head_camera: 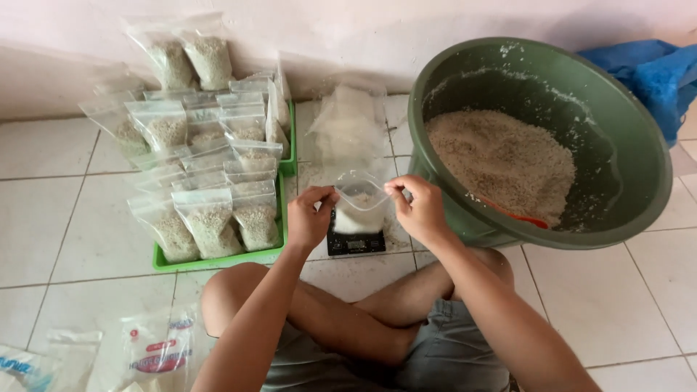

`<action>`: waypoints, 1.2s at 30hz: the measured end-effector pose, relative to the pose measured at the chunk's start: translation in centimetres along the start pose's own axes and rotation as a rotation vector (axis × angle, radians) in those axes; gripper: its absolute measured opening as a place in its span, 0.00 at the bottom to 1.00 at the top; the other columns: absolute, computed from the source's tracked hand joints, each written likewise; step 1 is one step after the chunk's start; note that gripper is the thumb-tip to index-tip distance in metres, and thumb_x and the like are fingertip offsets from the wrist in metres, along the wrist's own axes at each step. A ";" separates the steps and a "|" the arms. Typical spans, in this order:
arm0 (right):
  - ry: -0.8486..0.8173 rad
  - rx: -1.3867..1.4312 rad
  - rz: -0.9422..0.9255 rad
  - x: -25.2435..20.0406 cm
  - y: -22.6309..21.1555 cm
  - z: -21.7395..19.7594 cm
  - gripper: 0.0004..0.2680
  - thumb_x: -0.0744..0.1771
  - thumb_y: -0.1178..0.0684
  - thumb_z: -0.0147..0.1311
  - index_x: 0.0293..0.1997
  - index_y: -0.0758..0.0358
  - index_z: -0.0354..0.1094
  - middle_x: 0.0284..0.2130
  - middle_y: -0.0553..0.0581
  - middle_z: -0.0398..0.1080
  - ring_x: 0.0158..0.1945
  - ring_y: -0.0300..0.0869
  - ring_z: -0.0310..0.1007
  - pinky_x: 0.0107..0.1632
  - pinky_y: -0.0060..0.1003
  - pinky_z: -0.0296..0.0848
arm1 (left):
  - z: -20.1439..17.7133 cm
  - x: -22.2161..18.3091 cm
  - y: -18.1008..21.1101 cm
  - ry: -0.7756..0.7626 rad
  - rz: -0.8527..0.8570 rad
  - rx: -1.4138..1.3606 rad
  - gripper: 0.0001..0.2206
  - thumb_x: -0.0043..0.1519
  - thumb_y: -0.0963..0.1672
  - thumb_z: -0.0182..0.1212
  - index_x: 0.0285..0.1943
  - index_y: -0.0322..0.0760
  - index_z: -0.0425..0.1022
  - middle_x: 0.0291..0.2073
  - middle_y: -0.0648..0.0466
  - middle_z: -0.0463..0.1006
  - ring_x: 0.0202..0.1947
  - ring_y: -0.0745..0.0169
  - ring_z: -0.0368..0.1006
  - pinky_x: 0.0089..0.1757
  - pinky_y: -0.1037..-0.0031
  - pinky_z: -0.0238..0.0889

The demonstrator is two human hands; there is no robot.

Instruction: Scooping grain from a large tub into small plastic bags, weighing them on a scale, and organizing them in a tray.

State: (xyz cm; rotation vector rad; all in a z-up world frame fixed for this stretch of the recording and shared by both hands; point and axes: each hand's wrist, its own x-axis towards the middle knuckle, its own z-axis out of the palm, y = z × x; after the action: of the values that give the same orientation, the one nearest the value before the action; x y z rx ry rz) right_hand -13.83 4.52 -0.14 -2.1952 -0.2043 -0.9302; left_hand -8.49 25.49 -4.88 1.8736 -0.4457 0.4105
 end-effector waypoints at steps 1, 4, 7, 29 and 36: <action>-0.006 0.000 0.002 0.0 0.2 0.2 0.02 0.63 0.57 0.64 0.33 0.55 0.76 0.24 0.50 0.75 0.30 0.41 0.77 0.32 0.31 0.73 | 0.0 0.0 0.0 0.001 -0.007 0.000 0.02 0.58 0.43 0.69 0.35 0.41 0.82 0.29 0.55 0.82 0.30 0.58 0.79 0.29 0.69 0.69; -0.022 0.011 0.019 0.2 1.3 0.9 0.02 0.63 0.57 0.63 0.33 0.55 0.76 0.24 0.51 0.76 0.30 0.42 0.77 0.35 0.34 0.75 | 0.4 0.1 -0.4 -0.066 -0.067 -0.076 0.05 0.63 0.42 0.64 0.42 0.34 0.81 0.33 0.48 0.82 0.36 0.48 0.80 0.33 0.64 0.73; -0.024 0.007 0.046 -0.3 3.0 2.3 0.02 0.64 0.58 0.62 0.34 0.55 0.75 0.27 0.50 0.77 0.32 0.41 0.79 0.36 0.33 0.75 | 1.5 0.2 -2.3 -0.048 -0.086 -0.104 0.05 0.62 0.42 0.65 0.42 0.33 0.81 0.33 0.46 0.81 0.37 0.42 0.78 0.34 0.63 0.74; -0.168 0.020 0.086 -2.6 5.9 4.0 0.06 0.62 0.60 0.63 0.40 0.60 0.75 0.30 0.57 0.77 0.32 0.47 0.78 0.33 0.38 0.77 | 4.8 -2.7 -9.3 -0.174 -0.377 -0.142 0.12 0.58 0.40 0.68 0.49 0.34 0.75 0.39 0.45 0.80 0.43 0.46 0.78 0.42 0.63 0.76; -0.289 -0.036 0.142 -2.1 3.9 1.7 0.17 0.60 0.64 0.62 0.54 0.68 0.66 0.42 0.66 0.72 0.38 0.54 0.77 0.26 0.40 0.78 | 4.8 -3.2 -9.6 -0.244 -0.358 -0.101 0.19 0.56 0.37 0.68 0.57 0.31 0.71 0.44 0.45 0.77 0.47 0.47 0.75 0.43 0.65 0.74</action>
State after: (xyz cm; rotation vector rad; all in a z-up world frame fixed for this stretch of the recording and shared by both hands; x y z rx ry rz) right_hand -12.80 3.18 -4.58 -2.3382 -0.1650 -0.5413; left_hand -6.20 24.30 -15.79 1.8639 -0.2765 -0.0797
